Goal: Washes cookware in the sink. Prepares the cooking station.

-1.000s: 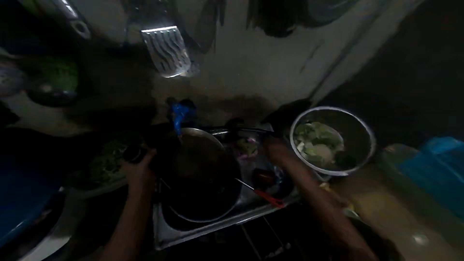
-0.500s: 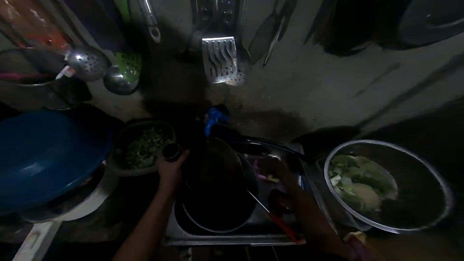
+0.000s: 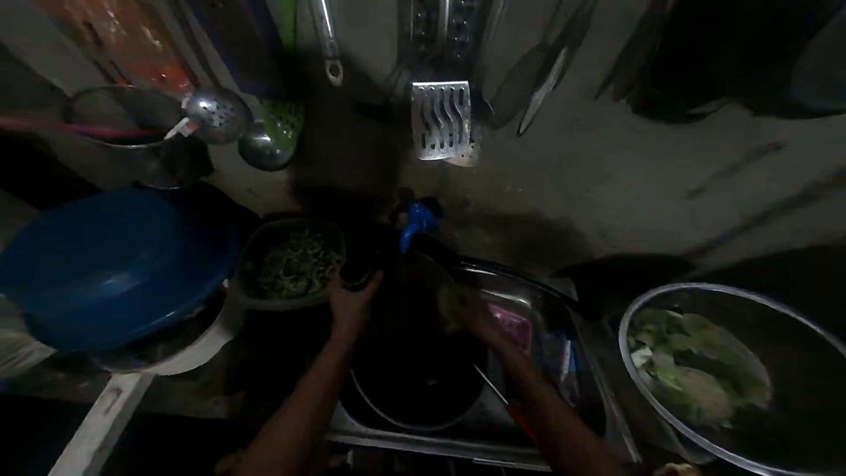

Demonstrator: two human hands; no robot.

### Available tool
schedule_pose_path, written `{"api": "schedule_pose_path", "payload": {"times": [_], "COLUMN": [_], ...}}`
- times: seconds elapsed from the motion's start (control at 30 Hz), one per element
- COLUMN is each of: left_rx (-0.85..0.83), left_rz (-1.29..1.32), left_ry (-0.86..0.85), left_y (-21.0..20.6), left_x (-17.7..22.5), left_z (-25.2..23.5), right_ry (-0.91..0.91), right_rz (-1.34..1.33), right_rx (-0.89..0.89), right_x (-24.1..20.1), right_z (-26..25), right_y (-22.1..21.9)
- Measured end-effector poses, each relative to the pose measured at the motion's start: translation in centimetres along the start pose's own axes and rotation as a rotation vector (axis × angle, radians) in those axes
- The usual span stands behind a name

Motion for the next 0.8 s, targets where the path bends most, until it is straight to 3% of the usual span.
{"api": "schedule_pose_path", "payload": {"times": [0.13,0.27,0.4,0.5,0.6,0.73,0.8], "left_rx": [-0.048,-0.151,-0.249,-0.246,-0.203,-0.205,-0.213], "left_rz": [-0.055,-0.086,-0.048,-0.025,0.017,0.050,0.029], "left_ry": [-0.114,-0.150,-0.245,-0.179,-0.078,-0.070,-0.063], "left_y": [-0.8,0.2,-0.5,-1.1,-0.9,-0.5,-0.9], "left_x": [1.7,3.1,3.5,3.0,2.0,1.9,2.2], "left_z": [1.4,3.1,4.3,3.7,3.0,3.0,2.9], "right_ry": [0.145,0.058,-0.033,-0.066,0.099,-0.107,-0.119], "right_rz": [0.363,0.533,0.141,-0.131,-0.289,-0.328,-0.481], "right_rx": [-0.097,0.064,0.339,0.304,0.281,0.435,0.356], "right_x": [-3.3,-1.3,-4.2,-9.5,-9.7,-7.6,-9.6], "right_z": [1.3,-1.4,-4.2,-3.5,-4.8,-6.4,-4.9], "right_y": [-6.0,-5.1,-5.1,-5.2,-6.5,-5.5,-6.5]}}
Point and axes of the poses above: each hand's wrist, its own z-axis away from the middle knuckle, its own y-axis out of the back of the hand, x = y × z, the point moved 5 cm from there along -z, towards the middle knuckle, and after that the axes turned 6 degrees about -y, right-handed, at the moved point
